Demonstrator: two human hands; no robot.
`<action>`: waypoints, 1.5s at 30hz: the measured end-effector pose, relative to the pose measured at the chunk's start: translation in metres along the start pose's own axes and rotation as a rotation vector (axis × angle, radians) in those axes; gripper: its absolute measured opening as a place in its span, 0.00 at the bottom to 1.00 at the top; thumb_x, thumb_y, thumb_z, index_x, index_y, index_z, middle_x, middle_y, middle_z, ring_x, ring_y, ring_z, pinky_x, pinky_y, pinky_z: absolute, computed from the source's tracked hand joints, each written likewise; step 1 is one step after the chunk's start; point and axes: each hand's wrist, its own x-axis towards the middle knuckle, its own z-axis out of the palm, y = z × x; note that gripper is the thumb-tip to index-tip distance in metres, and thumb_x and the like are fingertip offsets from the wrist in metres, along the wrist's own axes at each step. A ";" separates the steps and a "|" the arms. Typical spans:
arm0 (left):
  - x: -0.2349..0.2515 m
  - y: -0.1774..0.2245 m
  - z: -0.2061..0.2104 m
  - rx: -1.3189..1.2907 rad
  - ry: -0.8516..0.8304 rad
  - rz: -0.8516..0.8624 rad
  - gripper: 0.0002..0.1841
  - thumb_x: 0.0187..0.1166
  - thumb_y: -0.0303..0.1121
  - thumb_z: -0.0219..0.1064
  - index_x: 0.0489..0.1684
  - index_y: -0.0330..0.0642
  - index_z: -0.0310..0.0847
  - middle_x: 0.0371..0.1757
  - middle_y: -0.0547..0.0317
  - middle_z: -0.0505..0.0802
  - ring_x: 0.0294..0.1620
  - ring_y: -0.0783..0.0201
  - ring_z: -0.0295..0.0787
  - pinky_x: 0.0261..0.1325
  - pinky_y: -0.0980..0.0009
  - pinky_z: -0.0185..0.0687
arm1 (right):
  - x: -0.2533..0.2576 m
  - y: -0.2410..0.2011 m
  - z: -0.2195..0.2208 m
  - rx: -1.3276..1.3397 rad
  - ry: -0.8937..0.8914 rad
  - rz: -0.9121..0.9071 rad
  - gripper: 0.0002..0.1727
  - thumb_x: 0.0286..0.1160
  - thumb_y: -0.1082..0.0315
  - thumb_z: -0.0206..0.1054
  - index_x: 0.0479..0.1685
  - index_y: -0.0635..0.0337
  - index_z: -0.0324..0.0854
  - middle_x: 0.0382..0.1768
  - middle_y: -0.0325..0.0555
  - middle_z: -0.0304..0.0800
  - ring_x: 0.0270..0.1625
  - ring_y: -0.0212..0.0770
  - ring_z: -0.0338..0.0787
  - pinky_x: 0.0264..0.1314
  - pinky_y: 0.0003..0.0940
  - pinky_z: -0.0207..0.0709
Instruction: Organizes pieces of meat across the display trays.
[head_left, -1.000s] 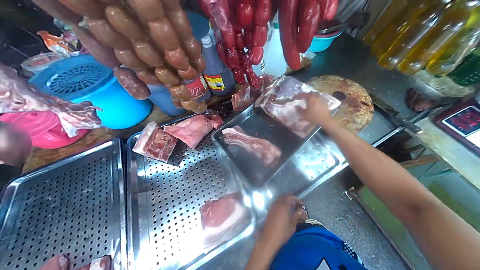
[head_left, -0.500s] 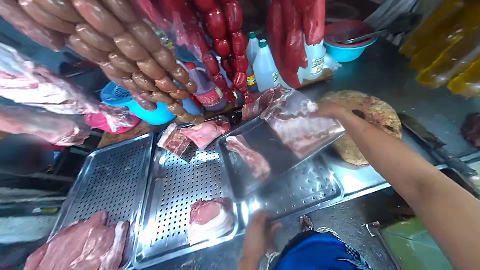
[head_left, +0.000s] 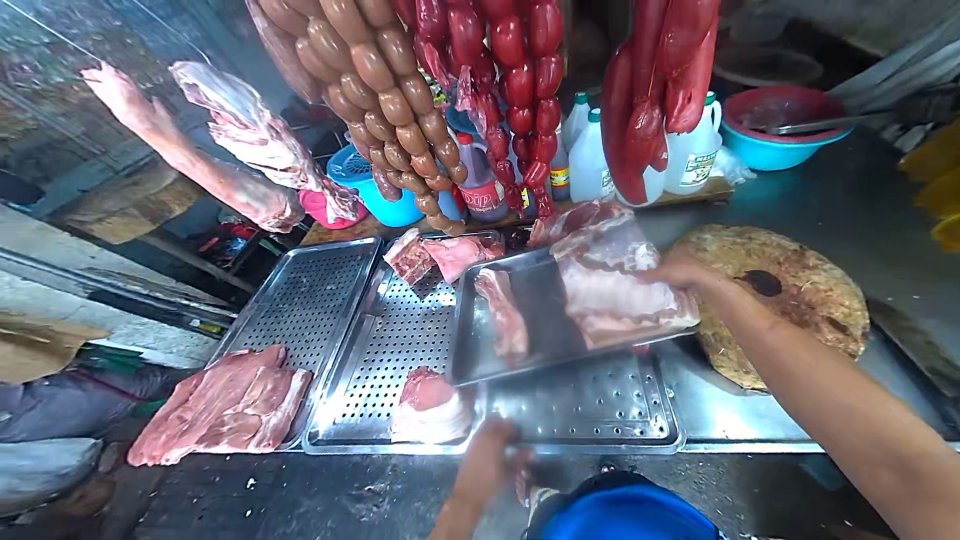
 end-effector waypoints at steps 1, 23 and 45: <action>-0.001 0.001 0.001 -0.078 0.023 -0.035 0.28 0.68 0.61 0.76 0.49 0.45 0.91 0.51 0.52 0.92 0.58 0.54 0.90 0.68 0.56 0.84 | -0.001 -0.004 0.002 0.009 -0.010 -0.021 0.37 0.60 0.44 0.84 0.55 0.70 0.83 0.48 0.60 0.89 0.48 0.52 0.88 0.57 0.55 0.80; 0.076 0.091 -0.071 -2.138 0.639 -0.745 0.16 0.82 0.29 0.50 0.64 0.33 0.71 0.51 0.37 0.90 0.46 0.45 0.91 0.44 0.45 0.89 | -0.145 0.003 0.002 0.927 0.010 -0.279 0.14 0.85 0.71 0.44 0.44 0.52 0.78 0.29 0.28 0.88 0.33 0.19 0.88 0.37 0.18 0.85; -0.190 -0.036 -0.134 -1.658 1.457 -0.412 0.14 0.84 0.34 0.47 0.61 0.47 0.71 0.55 0.54 0.90 0.58 0.57 0.91 0.61 0.46 0.88 | -0.111 0.034 0.081 0.755 -0.472 -0.396 0.39 0.61 0.70 0.57 0.82 0.64 0.57 0.55 0.32 0.87 0.53 0.15 0.86 0.59 0.14 0.80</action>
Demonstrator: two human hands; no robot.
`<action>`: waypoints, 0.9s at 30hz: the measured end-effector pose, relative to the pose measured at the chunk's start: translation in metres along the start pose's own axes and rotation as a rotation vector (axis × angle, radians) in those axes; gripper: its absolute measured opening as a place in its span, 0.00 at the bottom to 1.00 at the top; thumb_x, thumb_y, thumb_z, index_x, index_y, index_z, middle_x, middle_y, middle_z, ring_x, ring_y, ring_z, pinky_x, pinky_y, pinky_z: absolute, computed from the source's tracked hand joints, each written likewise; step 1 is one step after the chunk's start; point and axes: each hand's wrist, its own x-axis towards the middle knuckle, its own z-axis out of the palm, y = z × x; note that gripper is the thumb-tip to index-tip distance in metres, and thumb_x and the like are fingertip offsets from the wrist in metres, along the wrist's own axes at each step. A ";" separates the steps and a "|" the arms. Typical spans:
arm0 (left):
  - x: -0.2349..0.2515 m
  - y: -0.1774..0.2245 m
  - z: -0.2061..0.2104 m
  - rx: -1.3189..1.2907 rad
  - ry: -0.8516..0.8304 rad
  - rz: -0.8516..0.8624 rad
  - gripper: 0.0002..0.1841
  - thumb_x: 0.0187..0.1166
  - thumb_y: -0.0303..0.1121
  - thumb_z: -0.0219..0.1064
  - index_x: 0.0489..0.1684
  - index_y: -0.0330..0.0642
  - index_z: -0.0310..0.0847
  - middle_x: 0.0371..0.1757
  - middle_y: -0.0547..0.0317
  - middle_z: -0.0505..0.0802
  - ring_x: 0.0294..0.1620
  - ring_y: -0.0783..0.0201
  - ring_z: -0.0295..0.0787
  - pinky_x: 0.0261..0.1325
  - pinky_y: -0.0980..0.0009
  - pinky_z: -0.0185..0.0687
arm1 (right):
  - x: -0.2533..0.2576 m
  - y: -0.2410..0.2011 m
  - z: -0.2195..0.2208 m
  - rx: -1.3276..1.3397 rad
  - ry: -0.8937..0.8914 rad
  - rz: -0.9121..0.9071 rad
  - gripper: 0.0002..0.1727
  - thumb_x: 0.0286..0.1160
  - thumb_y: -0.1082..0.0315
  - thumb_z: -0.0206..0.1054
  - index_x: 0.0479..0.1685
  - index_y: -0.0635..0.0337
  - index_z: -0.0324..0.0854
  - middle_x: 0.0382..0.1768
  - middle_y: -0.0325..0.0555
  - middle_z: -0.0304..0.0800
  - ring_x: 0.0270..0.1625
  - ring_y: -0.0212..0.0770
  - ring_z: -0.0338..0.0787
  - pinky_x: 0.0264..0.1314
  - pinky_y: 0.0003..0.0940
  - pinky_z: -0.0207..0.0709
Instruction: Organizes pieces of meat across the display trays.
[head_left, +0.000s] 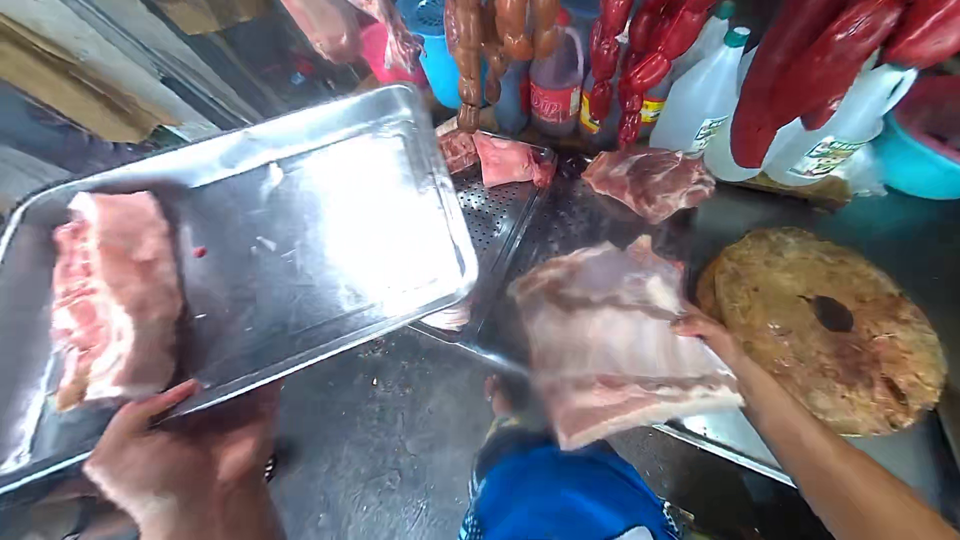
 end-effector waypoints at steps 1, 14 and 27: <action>-0.003 0.006 -0.013 0.000 0.010 0.007 0.15 0.85 0.35 0.47 0.64 0.45 0.70 0.58 0.53 0.90 0.60 0.55 0.90 0.64 0.45 0.87 | 0.022 0.010 0.000 -0.093 -0.084 0.034 0.43 0.60 0.69 0.61 0.85 0.66 0.55 0.63 0.39 0.83 0.59 0.19 0.84 0.63 0.18 0.78; -0.082 0.043 -0.006 0.005 0.022 0.076 0.18 0.85 0.31 0.36 0.61 0.42 0.70 0.60 0.47 0.89 0.65 0.54 0.87 0.68 0.48 0.84 | 0.150 0.038 0.007 -1.229 -0.217 0.112 0.36 0.72 0.65 0.69 0.84 0.58 0.67 0.63 0.68 0.86 0.68 0.68 0.85 0.70 0.70 0.73; -0.081 0.037 -0.007 0.045 -0.055 0.032 0.11 0.79 0.34 0.54 0.49 0.49 0.82 0.49 0.55 0.95 0.54 0.59 0.94 0.57 0.51 0.92 | 0.014 0.054 0.071 -0.546 0.413 -0.373 0.38 0.73 0.64 0.67 0.86 0.65 0.63 0.80 0.64 0.72 0.74 0.52 0.83 0.68 0.47 0.85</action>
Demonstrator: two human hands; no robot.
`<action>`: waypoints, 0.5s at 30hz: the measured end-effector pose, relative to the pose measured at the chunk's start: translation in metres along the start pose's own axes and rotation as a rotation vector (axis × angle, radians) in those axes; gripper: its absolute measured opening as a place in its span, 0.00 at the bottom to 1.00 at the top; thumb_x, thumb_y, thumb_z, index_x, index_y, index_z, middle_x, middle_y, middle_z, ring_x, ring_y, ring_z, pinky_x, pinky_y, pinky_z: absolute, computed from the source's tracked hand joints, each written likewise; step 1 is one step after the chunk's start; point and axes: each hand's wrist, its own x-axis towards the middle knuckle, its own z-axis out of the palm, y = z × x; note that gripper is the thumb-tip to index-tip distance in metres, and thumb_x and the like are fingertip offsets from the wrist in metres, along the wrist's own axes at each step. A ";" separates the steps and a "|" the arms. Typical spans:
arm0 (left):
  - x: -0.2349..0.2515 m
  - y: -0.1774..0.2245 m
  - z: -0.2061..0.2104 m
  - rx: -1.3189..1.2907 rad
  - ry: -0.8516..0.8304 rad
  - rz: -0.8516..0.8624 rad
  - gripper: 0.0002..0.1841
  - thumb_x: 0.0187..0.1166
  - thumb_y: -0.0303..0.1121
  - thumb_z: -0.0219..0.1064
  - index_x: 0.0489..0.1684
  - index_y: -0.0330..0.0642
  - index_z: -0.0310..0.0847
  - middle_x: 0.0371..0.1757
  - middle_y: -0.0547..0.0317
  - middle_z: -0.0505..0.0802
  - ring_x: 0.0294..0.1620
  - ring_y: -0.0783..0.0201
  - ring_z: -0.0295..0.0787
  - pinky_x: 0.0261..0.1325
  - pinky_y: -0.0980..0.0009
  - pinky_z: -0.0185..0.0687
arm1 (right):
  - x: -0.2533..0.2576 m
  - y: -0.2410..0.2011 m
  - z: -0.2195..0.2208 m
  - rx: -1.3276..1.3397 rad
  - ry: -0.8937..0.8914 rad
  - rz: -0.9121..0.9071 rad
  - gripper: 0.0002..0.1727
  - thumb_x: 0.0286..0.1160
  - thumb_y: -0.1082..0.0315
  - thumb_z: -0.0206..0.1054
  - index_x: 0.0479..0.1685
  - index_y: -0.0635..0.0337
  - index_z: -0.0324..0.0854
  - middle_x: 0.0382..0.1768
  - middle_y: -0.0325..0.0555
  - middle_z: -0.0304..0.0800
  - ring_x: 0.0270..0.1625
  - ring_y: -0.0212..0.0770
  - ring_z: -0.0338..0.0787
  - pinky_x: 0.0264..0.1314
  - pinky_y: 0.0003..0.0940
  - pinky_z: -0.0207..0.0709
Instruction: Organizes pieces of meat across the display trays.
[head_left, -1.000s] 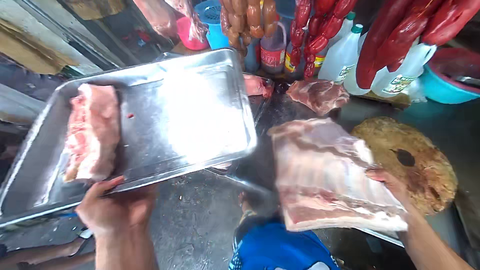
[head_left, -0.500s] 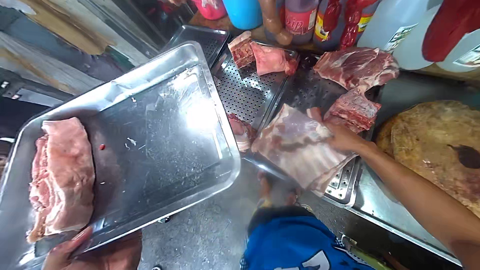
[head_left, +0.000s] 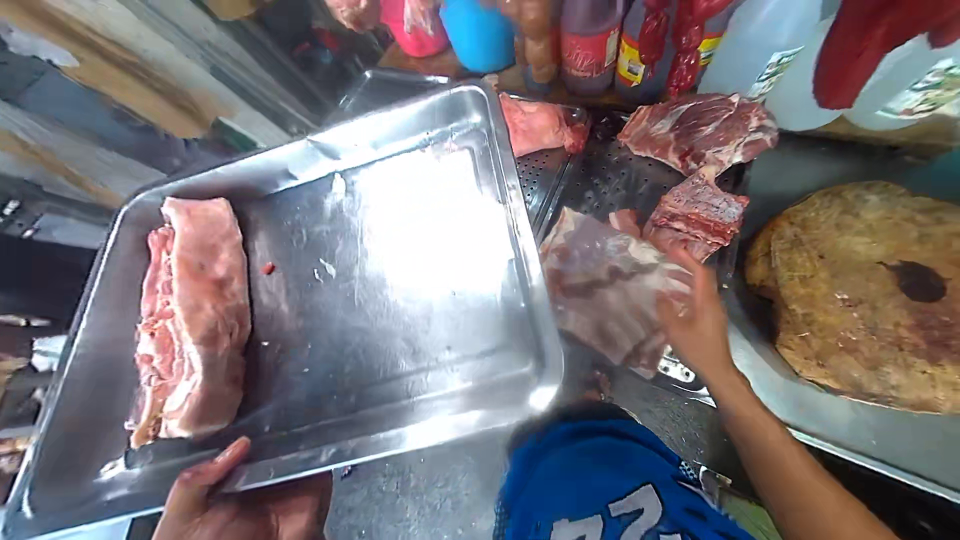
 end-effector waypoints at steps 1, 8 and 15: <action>0.006 -0.001 -0.009 0.010 -0.011 -0.015 0.10 0.79 0.35 0.55 0.48 0.50 0.82 0.49 0.55 0.95 0.55 0.59 0.94 0.57 0.50 0.92 | -0.021 0.016 -0.011 0.069 0.073 0.142 0.42 0.73 0.64 0.68 0.88 0.69 0.56 0.83 0.67 0.67 0.77 0.54 0.80 0.71 0.47 0.83; 0.042 -0.014 -0.059 -0.076 -0.152 -0.059 0.11 0.78 0.32 0.59 0.50 0.48 0.85 0.51 0.55 0.96 0.58 0.60 0.94 0.63 0.52 0.89 | -0.080 0.033 0.015 0.451 0.105 0.766 0.46 0.79 0.58 0.72 0.90 0.67 0.48 0.62 0.63 0.86 0.58 0.49 0.91 0.62 0.46 0.86; 0.048 -0.001 -0.073 0.001 -0.109 -0.105 0.13 0.77 0.29 0.51 0.42 0.49 0.84 0.41 0.60 0.97 0.46 0.66 0.96 0.52 0.60 0.94 | -0.038 0.023 0.044 0.568 0.176 0.878 0.34 0.78 0.44 0.71 0.69 0.64 0.73 0.46 0.53 0.90 0.44 0.45 0.92 0.46 0.45 0.89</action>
